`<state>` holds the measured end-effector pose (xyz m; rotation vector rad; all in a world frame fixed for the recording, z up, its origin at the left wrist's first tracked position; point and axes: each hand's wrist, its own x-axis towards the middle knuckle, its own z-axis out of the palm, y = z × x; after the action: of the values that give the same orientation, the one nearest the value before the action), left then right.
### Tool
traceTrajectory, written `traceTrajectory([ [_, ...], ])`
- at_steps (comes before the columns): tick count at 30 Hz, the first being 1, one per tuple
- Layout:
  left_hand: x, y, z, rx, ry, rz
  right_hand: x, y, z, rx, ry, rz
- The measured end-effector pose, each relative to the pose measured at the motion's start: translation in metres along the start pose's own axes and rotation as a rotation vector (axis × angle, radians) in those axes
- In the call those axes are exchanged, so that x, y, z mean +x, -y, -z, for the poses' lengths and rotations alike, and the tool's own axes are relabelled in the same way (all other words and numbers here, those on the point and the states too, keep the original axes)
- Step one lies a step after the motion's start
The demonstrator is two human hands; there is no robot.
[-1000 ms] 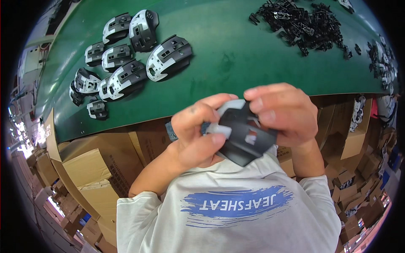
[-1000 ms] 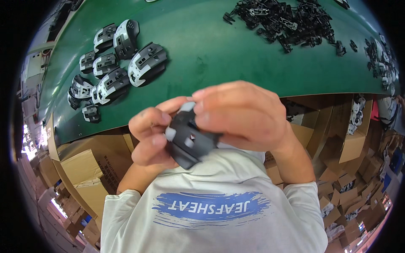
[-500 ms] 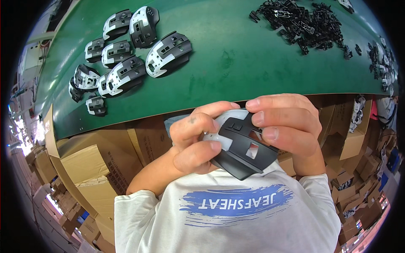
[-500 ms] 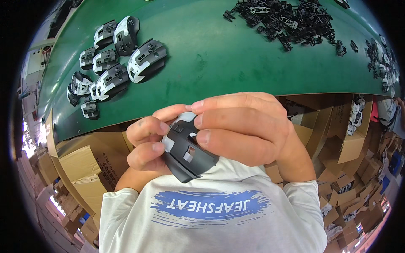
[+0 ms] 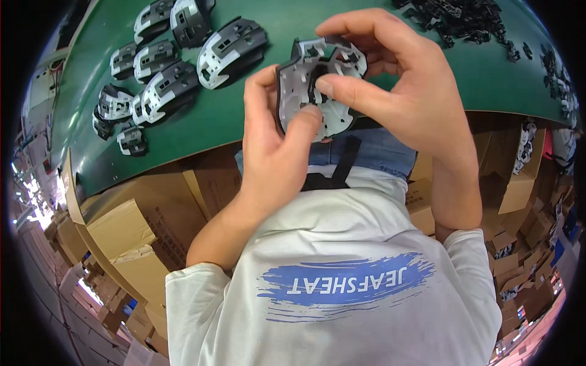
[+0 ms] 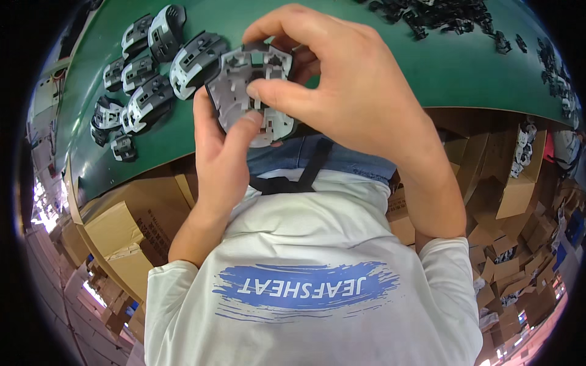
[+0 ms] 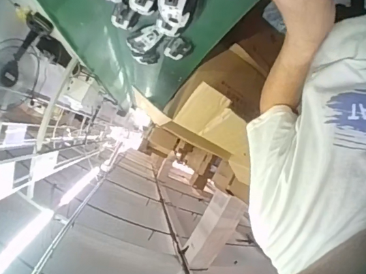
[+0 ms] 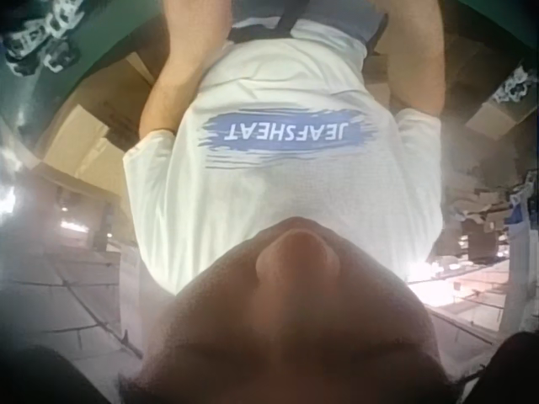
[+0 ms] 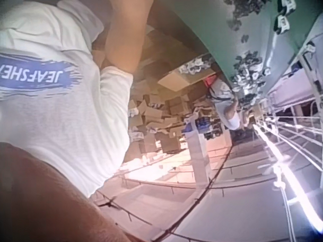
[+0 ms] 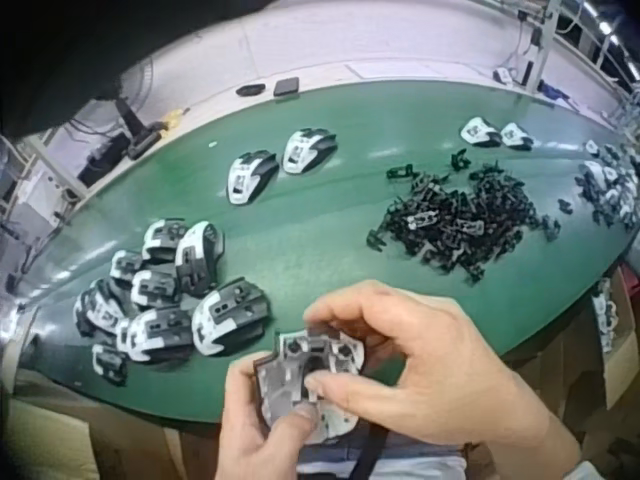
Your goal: The person assembles computer mouse casings by picking up plastic components and mouse shells from a conveyor belt, fitting the components inside each shell by hand, and placing the assembled shells into a cardboard box.
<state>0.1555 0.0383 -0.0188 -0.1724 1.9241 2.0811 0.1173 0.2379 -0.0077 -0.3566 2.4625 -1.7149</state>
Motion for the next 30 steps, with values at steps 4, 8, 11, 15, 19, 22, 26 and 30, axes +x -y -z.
traceTrajectory([
  [4, 0.009, 0.002, 0.006, -0.047, -0.007, -0.06, 0.015, 0.026, -0.004, 0.238, 0.092, -0.248],
  [8, 0.017, 0.006, 0.014, 0.01, -0.025, -0.126, 0.012, 0.045, -0.015, 0.132, 0.004, -0.178],
  [11, 0.021, 0.014, 0.017, 0.069, -0.068, -0.261, 0.007, 0.058, -0.033, 0.073, -0.1, -0.204],
  [15, 0.019, 0.013, 0.013, 0.155, -0.099, -0.293, 0.0, 0.017, -0.052, 0.015, -0.241, 0.009],
  [19, 0.022, 0.018, 0.012, 0.374, -0.064, -0.456, -0.01, -0.022, -0.071, -0.046, -0.398, 0.204],
  [22, 0.019, 0.024, 0.013, 0.417, -0.064, -0.498, -0.014, -0.011, -0.078, -0.115, -0.416, 0.222],
  [26, 0.017, 0.03, 0.011, 0.373, -0.056, -0.489, -0.017, -0.024, -0.07, -0.152, -0.313, 0.19],
  [30, 0.021, 0.031, 0.015, 0.419, -0.045, -0.494, -0.014, -0.026, -0.073, -0.076, -0.339, 0.219],
])
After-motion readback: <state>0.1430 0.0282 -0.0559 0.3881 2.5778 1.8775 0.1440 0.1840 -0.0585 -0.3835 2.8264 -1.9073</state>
